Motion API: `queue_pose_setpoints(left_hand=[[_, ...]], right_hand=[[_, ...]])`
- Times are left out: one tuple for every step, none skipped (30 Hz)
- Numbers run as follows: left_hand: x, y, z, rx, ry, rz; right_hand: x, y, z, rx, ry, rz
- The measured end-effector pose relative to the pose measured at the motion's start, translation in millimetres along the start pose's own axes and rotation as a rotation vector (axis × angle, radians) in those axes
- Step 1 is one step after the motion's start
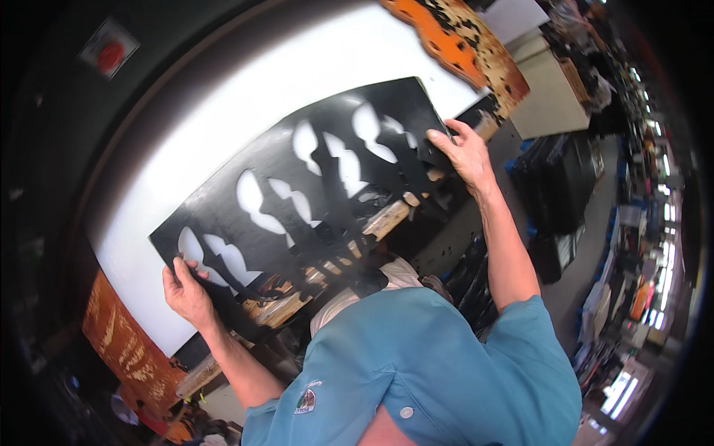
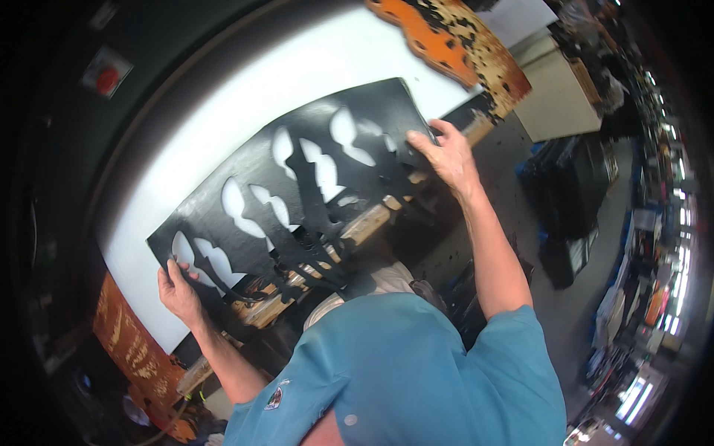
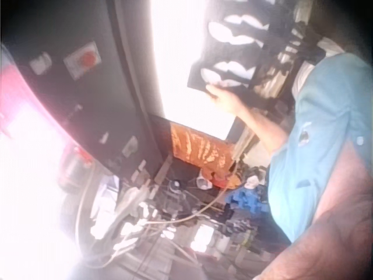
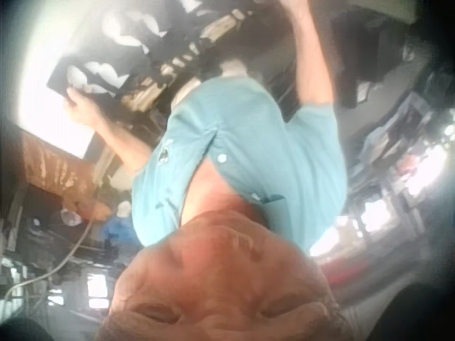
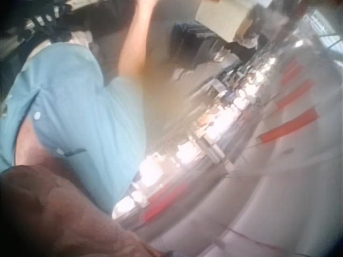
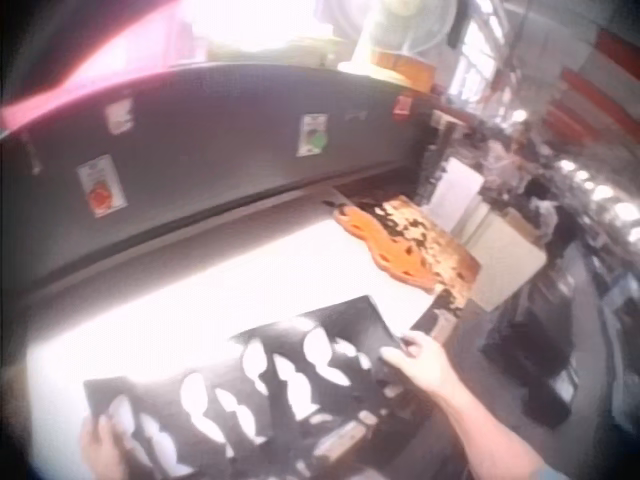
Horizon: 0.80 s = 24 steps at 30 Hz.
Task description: The person removes cut black plastic pieces from a perforated sheet, stacks them, and places them into a black plastic bag. They then remove the remaining sheet from the machine and place it on the floor.
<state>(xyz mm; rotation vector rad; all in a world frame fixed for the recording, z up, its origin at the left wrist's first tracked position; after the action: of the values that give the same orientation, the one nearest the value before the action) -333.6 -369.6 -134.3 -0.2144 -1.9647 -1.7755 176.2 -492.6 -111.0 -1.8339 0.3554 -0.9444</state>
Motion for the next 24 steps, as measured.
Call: queue_pose_setpoints(left_hand=[[0.2, 1.4, 0.3, 0.015, -0.014, 0.017], [-1.3, 3.3, 0.8, 0.021, -0.011, 0.044], [-3.9, 6.2, 0.5, 0.014, -0.057, 0.028], [-6.5, 9.5, -0.2, 0.037, -0.056, 0.035], [-12.0, 13.4, -2.7, 0.033, -0.091, 0.002], [-19.0, 18.5, -6.1, -0.021, -0.133, 0.011], [-27.6, 23.6, -13.0, -0.057, -0.146, 0.037], [-37.0, 29.5, -21.8, -0.093, -0.164, 0.065], [-46.9, 37.4, -32.0, -0.168, -0.22, 0.121], [-56.0, 45.7, -41.3, -0.227, -0.264, 0.199], [-66.5, 54.9, -54.8, -0.254, -0.307, 0.209], [-78.4, 62.7, -72.0, -0.266, -0.323, 0.278], [-88.7, 71.1, -92.1, -0.256, -0.368, 0.217], [-98.9, 81.2, -112.1, -0.291, -0.397, 0.194], [-109.7, 91.7, -130.8, -0.323, -0.451, 0.153], [-117.5, 102.4, -149.8, -0.376, -0.489, 0.145], [-130.5, 112.0, -167.8, -0.38, -0.514, 0.101], [-140.4, 121.7, -183.9, -0.403, -0.524, 0.063], [-149.2, 130.6, -199.9, -0.414, -0.544, 0.006], [-155.0, 142.2, -210.5, -0.432, -0.543, 0.06], [-164.9, 152.2, -221.5, -0.449, -0.6, 0.081], [-172.9, 161.1, -235.0, -0.519, -0.633, 0.113], [-184.3, 166.1, -246.3, -0.512, -0.701, 0.087], [-194.6, 170.4, -268.3, -0.529, -0.752, 0.063]], right_hand=[[5.1, 2.3, -6.3, -0.033, -0.193, 0.205], [8.3, 6.8, -11.6, -0.164, -0.33, 0.377], [13.3, 13.3, -26.5, -0.09, -0.391, 0.461], [21.1, 19.3, -37.4, 0.099, -0.334, 0.184], [29.7, 29.0, -51.6, 0.066, -0.321, 0.165], [37.9, 39.4, -67.2, 0.146, -0.358, 0.222], [48.9, 52.5, -79.7, 0.084, -0.335, 0.181], [62.5, 65.2, -91.6, 0.142, -0.34, 0.23], [78.3, 80.9, -103.4, 0.063, -0.323, 0.239], [94.4, 96.0, -117.8, 0.048, -0.306, 0.298], [111.3, 114.1, -131.2, -0.052, -0.289, 0.315], [121.9, 132.7, -146.7, -0.155, -0.257, 0.462], [137.5, 149.1, -160.2, -0.077, -0.252, 0.417], [152.0, 166.8, -177.0, -0.16, -0.223, 0.323], [169.5, 183.0, -192.1, -0.101, -0.237, 0.197], [180.7, 197.4, -208.3, -0.042, -0.204, 0.222], [189.1, 212.5, -217.6, -0.064, -0.152, 0.195], [196.3, 223.1, -227.3, 0.035, -0.1, 0.264], [204.6, 235.6, -235.4, -0.055, -0.039, 0.206], [213.2, 245.6, -243.0, -0.066, 0.02, 0.202], [225.5, 252.6, -252.2, -0.026, 0.096, 0.252], [238.0, 261.0, -257.8, -0.173, 0.115, 0.163], [251.2, 265.0, -264.3, -0.121, 0.229, 0.121], [270.1, 271.8, -278.0, -0.142, 0.317, 0.123]])
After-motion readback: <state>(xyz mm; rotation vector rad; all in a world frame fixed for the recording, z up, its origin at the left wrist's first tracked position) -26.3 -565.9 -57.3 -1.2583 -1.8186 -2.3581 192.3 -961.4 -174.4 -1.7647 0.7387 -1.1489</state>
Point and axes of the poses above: each hand's wrist, its own z-axis towards the middle knuckle, its own x-axis out of the back of the hand, y = z × x, the point moved 1 cm from there along z, towards the middle knuckle, and after that the axes turned 11 degrees about z, right-handed, at the moved point
